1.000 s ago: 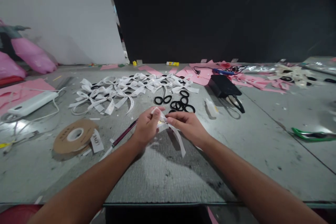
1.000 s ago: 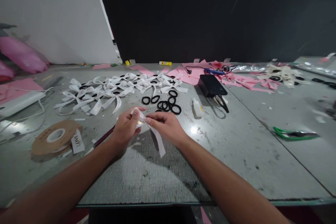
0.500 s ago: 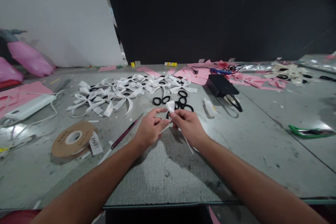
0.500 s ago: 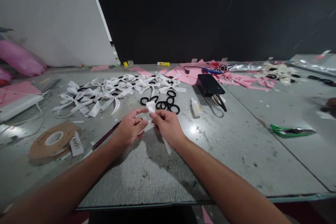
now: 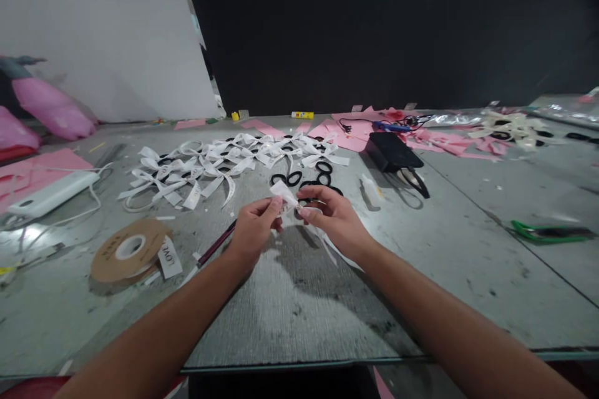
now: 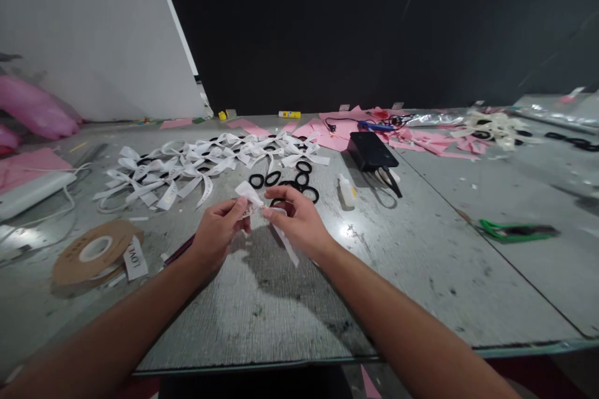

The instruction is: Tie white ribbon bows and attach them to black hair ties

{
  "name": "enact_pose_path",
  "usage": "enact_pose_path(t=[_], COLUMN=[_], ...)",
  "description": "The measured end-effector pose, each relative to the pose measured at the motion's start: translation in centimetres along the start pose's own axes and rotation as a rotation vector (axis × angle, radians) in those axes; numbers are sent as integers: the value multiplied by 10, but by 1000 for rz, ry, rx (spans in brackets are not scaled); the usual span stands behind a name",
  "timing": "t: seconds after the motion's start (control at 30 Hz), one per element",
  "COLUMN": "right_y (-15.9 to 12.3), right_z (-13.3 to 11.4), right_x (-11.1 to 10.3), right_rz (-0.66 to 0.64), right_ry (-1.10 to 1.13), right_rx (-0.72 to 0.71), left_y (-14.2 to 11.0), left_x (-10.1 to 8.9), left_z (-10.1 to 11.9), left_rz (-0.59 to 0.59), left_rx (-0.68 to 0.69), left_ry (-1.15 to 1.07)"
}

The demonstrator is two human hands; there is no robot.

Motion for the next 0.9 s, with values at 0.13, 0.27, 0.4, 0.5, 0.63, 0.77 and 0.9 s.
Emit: enact_pose_path(t=[0.13, 0.27, 0.4, 0.5, 0.63, 0.77, 0.9], right_y=[2, -1, 0, 1, 0, 1, 5], right_z=[3, -1, 1, 3, 0, 0, 2], right_x=[-3, 1, -1, -3, -1, -2, -8], right_rz=[87, 77, 83, 58, -25, -24, 83], right_ry=[-31, -240, -159, -117, -124, -119, -138], right_rx=[-10, -82, -67, -27, -10, -2, -46], left_y=[-3, -9, -7, -4, -3, -4, -4], left_x=[5, 10, 6, 4, 5, 3, 2], left_z=[0, 5, 4, 1, 0, 1, 2], left_rz=[-54, -176, -98, -60, -112, -107, -112], left_rx=[-92, -116, -125, -138, -120, -81, -89], left_ry=[-126, 32, 20, -52, -91, -42, 32])
Point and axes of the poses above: each hand's wrist, its own y-axis towards the middle knuckle, its own x-axis out of the palm, z = x × y, the point moved 4 cm from there along y, towards the middle knuckle, and after that the axes turned 5 degrees about x, right-handed, at the moved point
